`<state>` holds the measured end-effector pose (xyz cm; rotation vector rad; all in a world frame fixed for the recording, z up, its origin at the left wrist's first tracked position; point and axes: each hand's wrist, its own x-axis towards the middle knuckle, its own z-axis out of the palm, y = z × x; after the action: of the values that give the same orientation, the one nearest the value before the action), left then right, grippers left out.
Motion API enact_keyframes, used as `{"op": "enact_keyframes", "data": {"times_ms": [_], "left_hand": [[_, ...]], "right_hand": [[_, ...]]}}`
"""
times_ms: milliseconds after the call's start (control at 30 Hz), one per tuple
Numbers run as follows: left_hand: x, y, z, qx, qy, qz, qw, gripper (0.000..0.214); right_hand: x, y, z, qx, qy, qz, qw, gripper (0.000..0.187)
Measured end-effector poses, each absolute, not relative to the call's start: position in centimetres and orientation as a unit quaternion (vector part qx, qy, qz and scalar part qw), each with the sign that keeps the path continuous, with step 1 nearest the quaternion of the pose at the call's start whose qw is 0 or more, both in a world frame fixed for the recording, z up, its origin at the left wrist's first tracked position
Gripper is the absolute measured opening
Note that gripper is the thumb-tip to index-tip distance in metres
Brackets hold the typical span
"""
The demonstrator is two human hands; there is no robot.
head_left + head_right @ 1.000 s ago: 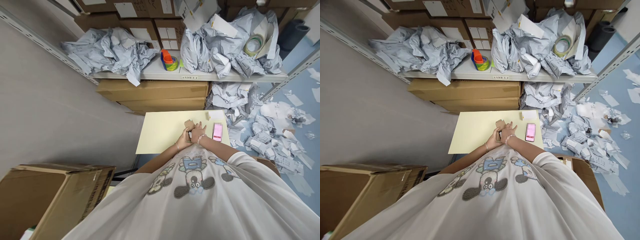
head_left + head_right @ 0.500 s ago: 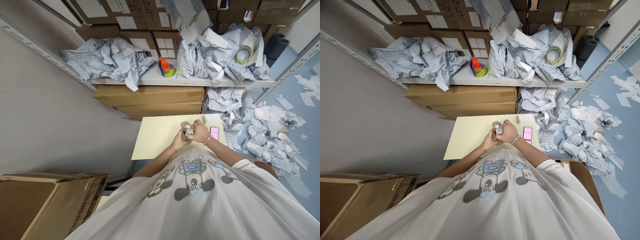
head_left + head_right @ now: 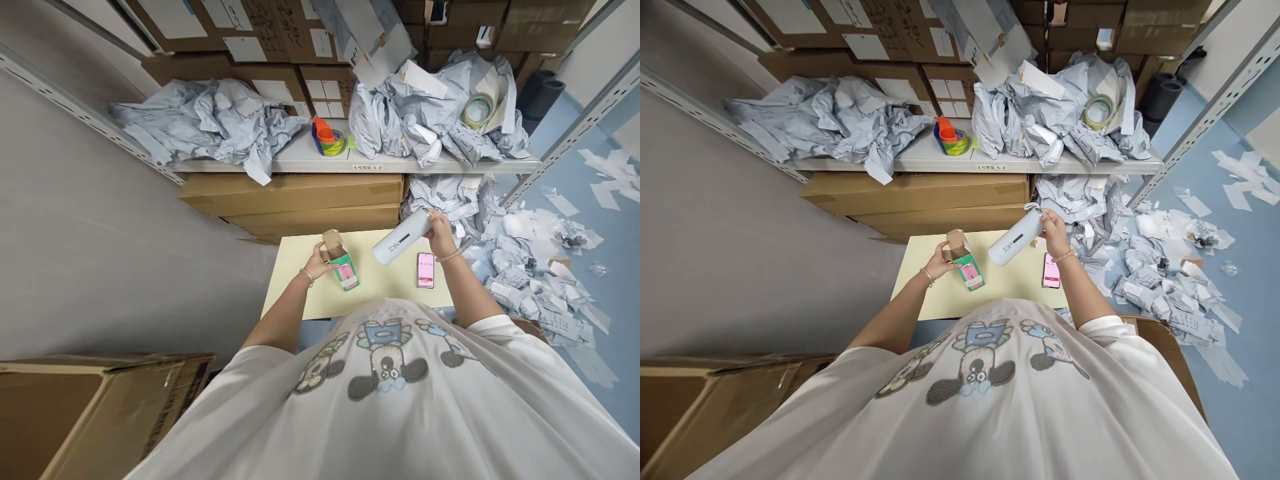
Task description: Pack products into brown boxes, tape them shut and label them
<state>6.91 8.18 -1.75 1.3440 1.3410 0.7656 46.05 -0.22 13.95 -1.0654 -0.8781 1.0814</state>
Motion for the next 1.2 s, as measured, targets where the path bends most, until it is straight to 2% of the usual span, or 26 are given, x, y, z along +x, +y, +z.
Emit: {"op": "enact_keyframes", "data": {"times_ms": [167,433,600,733,833,900,1000,1200], "left_hand": [[6.0,7.3,-1.1,0.557,0.577,0.302,0.516,0.144],[3.8,6.6,-0.7,0.536,0.609,0.335,0.479,0.146],[3.2,6.8,-1.2,0.499,0.608,0.341,0.515,0.135],[3.7,6.7,-1.9,0.414,0.617,0.373,0.556,0.114],[4.1,6.4,-2.3,0.369,0.627,0.418,0.545,0.107],[4.4,6.1,-2.5,0.387,0.626,0.446,0.508,0.107],[5.1,5.4,-2.7,0.455,0.6,0.458,0.472,0.095],[8.1,3.2,-3.2,0.488,0.553,0.473,0.481,0.08]], "right_hand": [[45.9,-0.6,13.8,-0.474,-0.386,0.469,0.637,0.042],[45.7,-0.7,13.0,-0.507,-0.398,0.445,0.622,0.042],[45.3,-0.7,12.7,-0.543,-0.368,0.435,0.617,0.043],[44.8,-0.6,12.3,-0.568,-0.34,0.437,0.609,0.044],[44.4,-0.1,11.9,-0.588,-0.289,0.451,0.606,0.044],[44.2,0.2,11.6,-0.598,-0.236,0.473,0.603,0.044],[43.9,0.6,11.3,-0.587,-0.153,0.526,0.596,0.042],[43.2,0.5,11.4,-0.53,-0.093,0.6,0.592,0.032]]}}
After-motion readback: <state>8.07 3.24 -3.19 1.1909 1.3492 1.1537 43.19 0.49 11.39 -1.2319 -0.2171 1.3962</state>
